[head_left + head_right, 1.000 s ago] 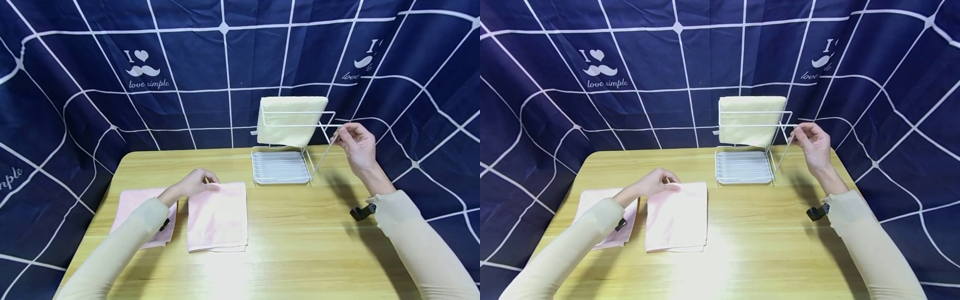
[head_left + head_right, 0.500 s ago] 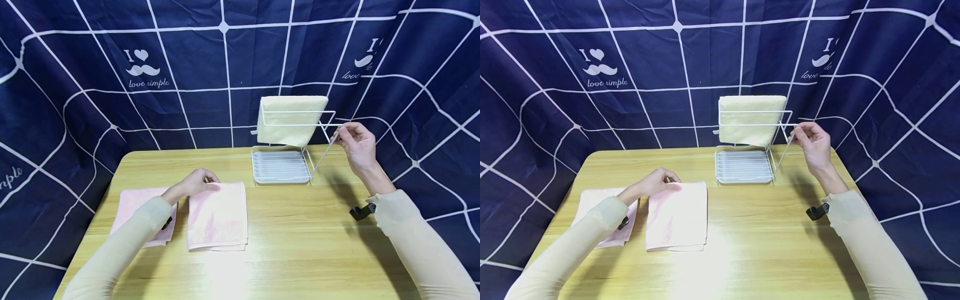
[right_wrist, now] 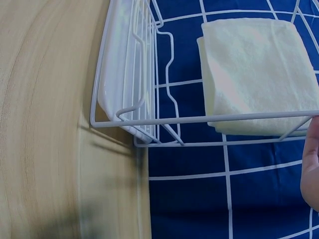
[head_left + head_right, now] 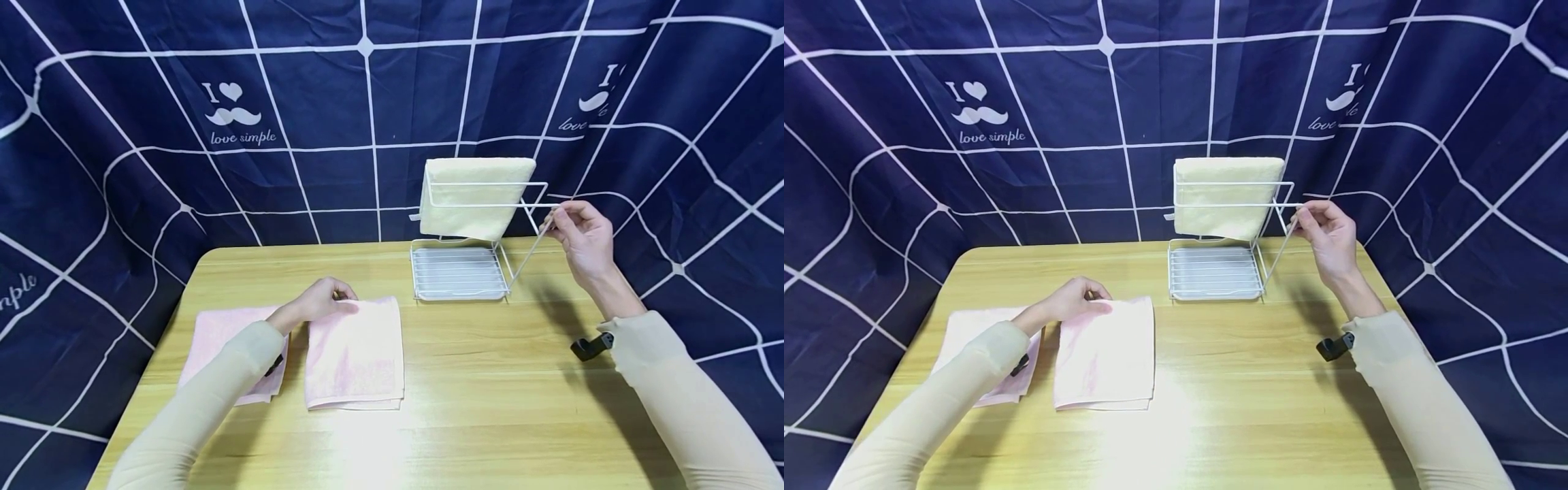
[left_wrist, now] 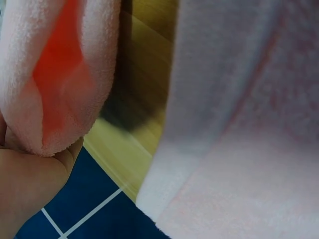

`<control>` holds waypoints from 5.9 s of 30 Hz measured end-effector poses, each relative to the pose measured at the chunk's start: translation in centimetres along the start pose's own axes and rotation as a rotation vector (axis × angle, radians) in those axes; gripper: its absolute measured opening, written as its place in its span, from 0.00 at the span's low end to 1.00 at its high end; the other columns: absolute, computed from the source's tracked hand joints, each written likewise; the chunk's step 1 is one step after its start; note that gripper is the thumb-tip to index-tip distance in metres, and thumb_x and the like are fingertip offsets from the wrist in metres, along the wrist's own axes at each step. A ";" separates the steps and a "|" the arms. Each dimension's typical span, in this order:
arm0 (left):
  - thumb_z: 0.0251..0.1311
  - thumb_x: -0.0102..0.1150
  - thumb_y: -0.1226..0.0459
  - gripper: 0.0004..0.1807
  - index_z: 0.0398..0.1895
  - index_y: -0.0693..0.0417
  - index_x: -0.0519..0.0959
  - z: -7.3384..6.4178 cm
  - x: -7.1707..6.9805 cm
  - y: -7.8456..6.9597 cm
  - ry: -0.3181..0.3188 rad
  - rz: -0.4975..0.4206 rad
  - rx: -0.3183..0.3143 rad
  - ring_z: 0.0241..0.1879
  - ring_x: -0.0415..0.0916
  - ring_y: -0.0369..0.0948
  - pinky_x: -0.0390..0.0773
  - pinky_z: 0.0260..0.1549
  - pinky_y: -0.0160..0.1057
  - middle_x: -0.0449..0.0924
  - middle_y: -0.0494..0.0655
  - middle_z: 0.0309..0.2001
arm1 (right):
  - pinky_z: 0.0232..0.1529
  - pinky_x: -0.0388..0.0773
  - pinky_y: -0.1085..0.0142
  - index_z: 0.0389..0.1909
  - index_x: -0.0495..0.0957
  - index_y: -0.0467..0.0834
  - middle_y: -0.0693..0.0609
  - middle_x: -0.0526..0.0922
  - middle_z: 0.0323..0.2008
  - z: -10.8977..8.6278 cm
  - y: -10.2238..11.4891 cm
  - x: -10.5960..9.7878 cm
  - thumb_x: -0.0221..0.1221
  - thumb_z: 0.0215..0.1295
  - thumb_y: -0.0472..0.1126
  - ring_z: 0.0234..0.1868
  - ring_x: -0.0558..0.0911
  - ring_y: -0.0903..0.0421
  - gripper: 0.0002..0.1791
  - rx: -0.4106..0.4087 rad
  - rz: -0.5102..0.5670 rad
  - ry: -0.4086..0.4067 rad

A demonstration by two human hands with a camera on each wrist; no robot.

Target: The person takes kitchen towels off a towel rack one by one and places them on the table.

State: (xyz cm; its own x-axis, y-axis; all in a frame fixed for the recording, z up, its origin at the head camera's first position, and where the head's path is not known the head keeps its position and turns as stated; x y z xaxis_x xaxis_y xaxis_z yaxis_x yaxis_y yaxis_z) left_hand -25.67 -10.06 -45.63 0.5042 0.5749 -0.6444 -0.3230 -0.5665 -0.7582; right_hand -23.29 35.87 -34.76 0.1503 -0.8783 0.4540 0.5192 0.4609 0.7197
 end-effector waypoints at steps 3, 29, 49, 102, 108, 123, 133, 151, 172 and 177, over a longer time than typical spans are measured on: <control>0.63 0.73 0.66 0.06 0.40 0.61 0.89 0.0 0.1 0.1 -0.002 0.000 0.005 0.36 0.74 0.34 0.75 0.44 0.34 0.89 0.49 0.36 | 0.36 0.88 0.64 0.40 0.82 0.30 0.42 0.89 0.32 0.0 0.0 -0.1 0.54 0.73 0.20 0.32 0.88 0.51 0.09 -0.001 0.012 0.006; 0.68 0.69 0.62 0.11 0.47 0.61 0.87 1.3 -2.8 -2.5 -0.089 -0.007 0.007 0.30 0.78 0.41 0.77 0.36 0.31 0.87 0.52 0.39 | 0.36 0.88 0.63 0.41 0.82 0.29 0.40 0.89 0.33 -0.1 0.0 -0.1 0.53 0.72 0.19 0.32 0.88 0.50 0.09 0.004 0.027 0.013; 0.71 0.66 0.60 0.11 0.48 0.57 0.88 6.4 -7.3 -11.8 -0.300 -0.016 0.157 0.37 0.84 0.45 0.76 0.37 0.29 0.90 0.53 0.44 | 0.36 0.88 0.63 0.41 0.82 0.29 0.40 0.89 0.32 0.0 0.0 0.0 0.55 0.72 0.20 0.32 0.88 0.50 0.08 0.006 0.025 0.000; 0.71 0.67 0.59 0.17 0.59 0.56 0.84 18.0 -7.6 -22.1 -0.300 -0.012 0.263 0.52 0.83 0.39 0.78 0.53 0.28 0.88 0.49 0.56 | 0.36 0.88 0.66 0.40 0.83 0.34 0.46 0.90 0.31 -0.2 0.0 0.1 0.54 0.73 0.21 0.29 0.88 0.54 0.10 -0.022 -0.073 -0.017; 0.69 0.70 0.56 0.18 0.58 0.53 0.85 18.8 -7.5 -22.5 -0.255 0.101 0.230 0.57 0.82 0.39 0.76 0.58 0.29 0.88 0.47 0.57 | 0.35 0.88 0.66 0.40 0.82 0.33 0.44 0.89 0.31 -0.1 -0.2 0.0 0.54 0.73 0.20 0.29 0.88 0.53 0.11 -0.021 -0.058 -0.020; 0.67 0.72 0.52 0.17 0.53 0.48 0.89 19.3 -7.1 -23.6 -0.208 0.282 0.198 0.55 0.82 0.35 0.76 0.59 0.31 0.91 0.40 0.53 | 0.35 0.88 0.66 0.39 0.82 0.33 0.44 0.89 0.32 -0.2 -0.2 -0.2 0.55 0.73 0.21 0.30 0.88 0.53 0.09 -0.024 -0.062 -0.037; 0.69 0.69 0.53 0.14 0.51 0.49 0.90 19.3 -7.2 -23.2 -0.240 0.283 0.185 0.53 0.82 0.36 0.76 0.57 0.31 0.91 0.40 0.52 | 0.36 0.88 0.66 0.40 0.82 0.33 0.44 0.89 0.32 -0.3 -0.3 0.0 0.54 0.73 0.21 0.32 0.88 0.53 0.09 -0.013 -0.035 -0.014; 0.72 0.66 0.56 0.10 0.47 0.47 0.90 18.8 -7.1 -23.3 -0.275 0.270 0.239 0.45 0.80 0.34 0.76 0.54 0.31 0.91 0.41 0.45 | 0.36 0.88 0.65 0.41 0.82 0.31 0.42 0.89 0.32 -0.3 -0.2 0.0 0.55 0.73 0.21 0.32 0.88 0.52 0.08 -0.010 -0.015 -0.010; 0.73 0.65 0.54 0.11 0.50 0.46 0.90 18.5 -7.7 -23.9 -0.280 0.324 0.247 0.48 0.78 0.33 0.75 0.56 0.32 0.88 0.39 0.46 | 0.36 0.88 0.66 0.40 0.83 0.34 0.45 0.90 0.32 -0.3 0.1 0.1 0.55 0.73 0.22 0.31 0.89 0.53 0.09 -0.021 -0.081 -0.003; 0.73 0.65 0.55 0.11 0.49 0.48 0.90 18.3 -8.1 -24.2 -0.310 0.290 0.275 0.47 0.78 0.33 0.74 0.54 0.31 0.89 0.40 0.46 | 0.36 0.88 0.67 0.41 0.83 0.34 0.45 0.90 0.32 -0.1 0.1 0.0 0.54 0.73 0.21 0.31 0.89 0.53 0.10 -0.022 -0.072 0.002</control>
State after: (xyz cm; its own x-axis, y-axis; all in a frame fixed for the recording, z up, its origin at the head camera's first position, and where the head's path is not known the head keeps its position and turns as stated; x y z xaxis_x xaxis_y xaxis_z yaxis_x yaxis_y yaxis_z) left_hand -36.58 9.78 -23.84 0.1144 0.5891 -0.7999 -0.6342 -0.5765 -0.5152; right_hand -23.15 35.87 -34.73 0.1140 -0.9093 0.4002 0.5473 0.3937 0.7386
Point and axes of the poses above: each hand's wrist, its own z-axis towards the middle knuckle, its own x-axis out of the palm, y = z × x, the point moved 3 cm from there along z, towards the middle knuckle
